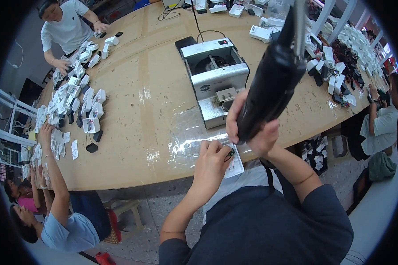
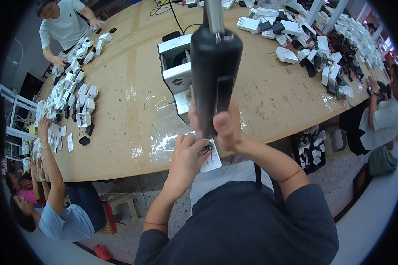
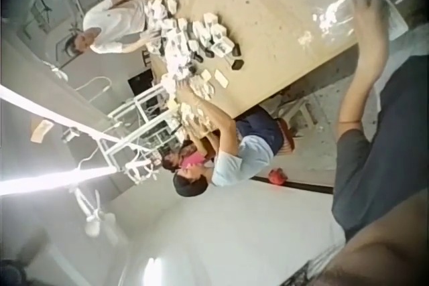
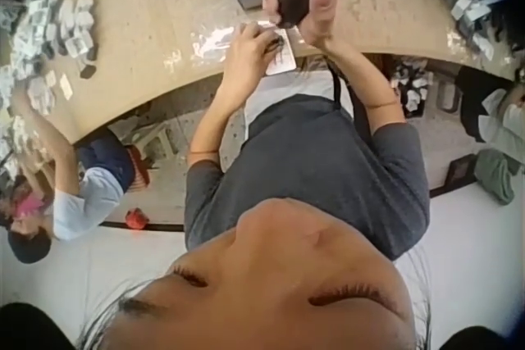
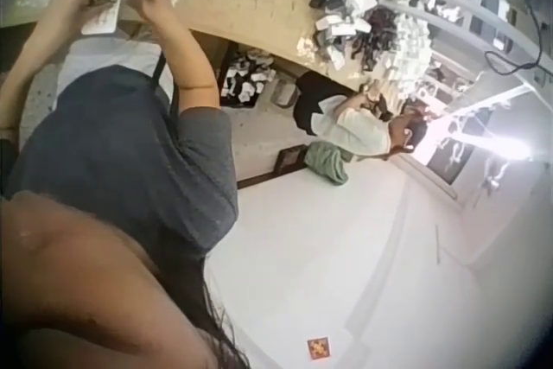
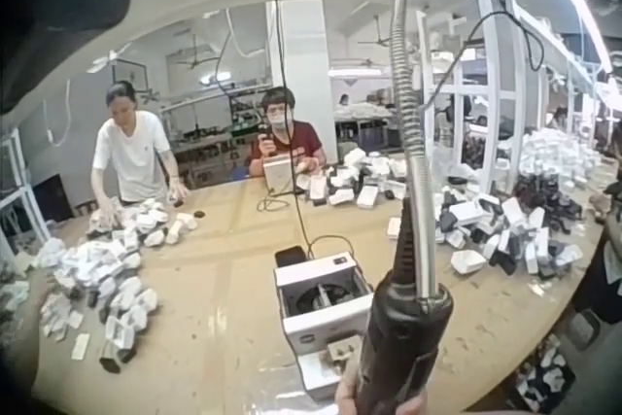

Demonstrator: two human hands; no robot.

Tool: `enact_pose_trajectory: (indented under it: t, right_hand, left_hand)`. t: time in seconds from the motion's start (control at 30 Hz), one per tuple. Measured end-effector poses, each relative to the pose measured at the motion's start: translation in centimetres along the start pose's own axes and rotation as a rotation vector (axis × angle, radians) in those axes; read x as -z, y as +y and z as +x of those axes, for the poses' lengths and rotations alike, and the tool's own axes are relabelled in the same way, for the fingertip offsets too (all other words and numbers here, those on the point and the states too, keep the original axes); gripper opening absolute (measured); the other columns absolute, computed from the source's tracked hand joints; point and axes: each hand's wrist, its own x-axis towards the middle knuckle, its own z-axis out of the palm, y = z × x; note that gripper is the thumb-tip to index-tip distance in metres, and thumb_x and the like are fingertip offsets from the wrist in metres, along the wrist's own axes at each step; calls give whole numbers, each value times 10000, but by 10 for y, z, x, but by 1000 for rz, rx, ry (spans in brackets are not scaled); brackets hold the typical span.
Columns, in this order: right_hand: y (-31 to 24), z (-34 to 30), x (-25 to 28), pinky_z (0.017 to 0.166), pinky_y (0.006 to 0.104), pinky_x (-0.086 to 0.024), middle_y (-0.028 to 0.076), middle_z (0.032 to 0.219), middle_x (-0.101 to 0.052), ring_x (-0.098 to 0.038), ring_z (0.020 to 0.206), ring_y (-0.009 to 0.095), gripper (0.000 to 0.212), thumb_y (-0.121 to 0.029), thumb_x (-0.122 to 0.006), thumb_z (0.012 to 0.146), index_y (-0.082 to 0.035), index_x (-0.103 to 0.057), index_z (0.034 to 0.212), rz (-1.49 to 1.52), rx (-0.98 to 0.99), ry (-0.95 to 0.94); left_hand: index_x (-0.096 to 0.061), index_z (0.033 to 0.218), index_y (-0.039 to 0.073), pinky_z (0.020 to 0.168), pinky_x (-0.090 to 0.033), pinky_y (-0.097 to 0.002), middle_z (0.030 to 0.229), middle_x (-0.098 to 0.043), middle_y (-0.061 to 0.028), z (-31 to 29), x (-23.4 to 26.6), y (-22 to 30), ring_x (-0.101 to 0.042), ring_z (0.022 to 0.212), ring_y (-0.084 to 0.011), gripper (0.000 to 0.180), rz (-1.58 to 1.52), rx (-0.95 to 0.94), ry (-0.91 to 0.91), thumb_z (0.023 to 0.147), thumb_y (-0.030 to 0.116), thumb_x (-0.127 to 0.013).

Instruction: Assembling small electronic components using an electric screwdriver on a production line.

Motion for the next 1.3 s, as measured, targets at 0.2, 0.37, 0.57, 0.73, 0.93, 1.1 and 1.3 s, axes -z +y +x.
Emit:
enact_pose_trajectory:
  t: [0.2,0.37,0.57,0.73,0.93,1.1,1.3]
  right_hand:
    - [12,-26,1,541,233,-478,62,753,-539,-546,594,100,923,-905,-468,773,-35,-393,1072,-46,-51,-31]
    - [21,-32,5,542,232,-476,56,757,-536,-543,597,96,920,-900,-493,764,-39,-395,1075,-41,-63,-26]
    - [27,-36,4,539,232,-474,52,747,-538,-538,589,93,906,-876,-537,767,-41,-396,1089,6,-82,13]
    - [36,-43,10,548,247,-492,76,775,-584,-572,612,111,921,-861,-633,717,-16,-480,1050,0,-106,-32]
    - [48,-58,14,593,270,-517,82,800,-601,-607,696,143,827,-685,-822,694,-14,-524,1074,82,-191,-28]
    - [36,-45,10,539,288,-536,79,701,-559,-582,571,153,859,-798,-668,760,-13,-476,1049,298,125,22]
    - [35,-52,91,593,250,-509,72,761,-580,-599,637,141,764,-753,-437,938,-31,-505,1180,-52,8,368]
  left_hand:
    - [-675,918,61,702,-518,-419,900,-571,-67,0,-3,3,-552,924,-284,194,51,1,16,756,87,-780]
    - [-687,891,34,739,-515,-413,931,-600,-68,-1,-5,6,-566,930,-291,219,73,29,10,724,111,-805]
    - [-680,928,74,657,-523,-406,903,-568,-49,-2,-6,5,-555,914,-267,199,94,-3,21,754,88,-775]
    - [-681,931,73,659,-528,-407,898,-562,-50,-1,-6,4,-555,923,-267,204,82,-11,19,744,64,-762]
    - [-677,917,66,688,-530,-424,933,-578,-70,-1,-11,0,-564,948,-295,202,62,-32,53,728,31,-742]
    - [-698,938,45,775,-509,-438,942,-612,-122,-8,13,6,-587,946,-336,190,100,-13,-58,760,68,-759]
    - [-685,1004,10,797,-498,-360,942,-648,-110,-28,126,-93,-631,886,-271,258,345,219,270,756,-15,-752]
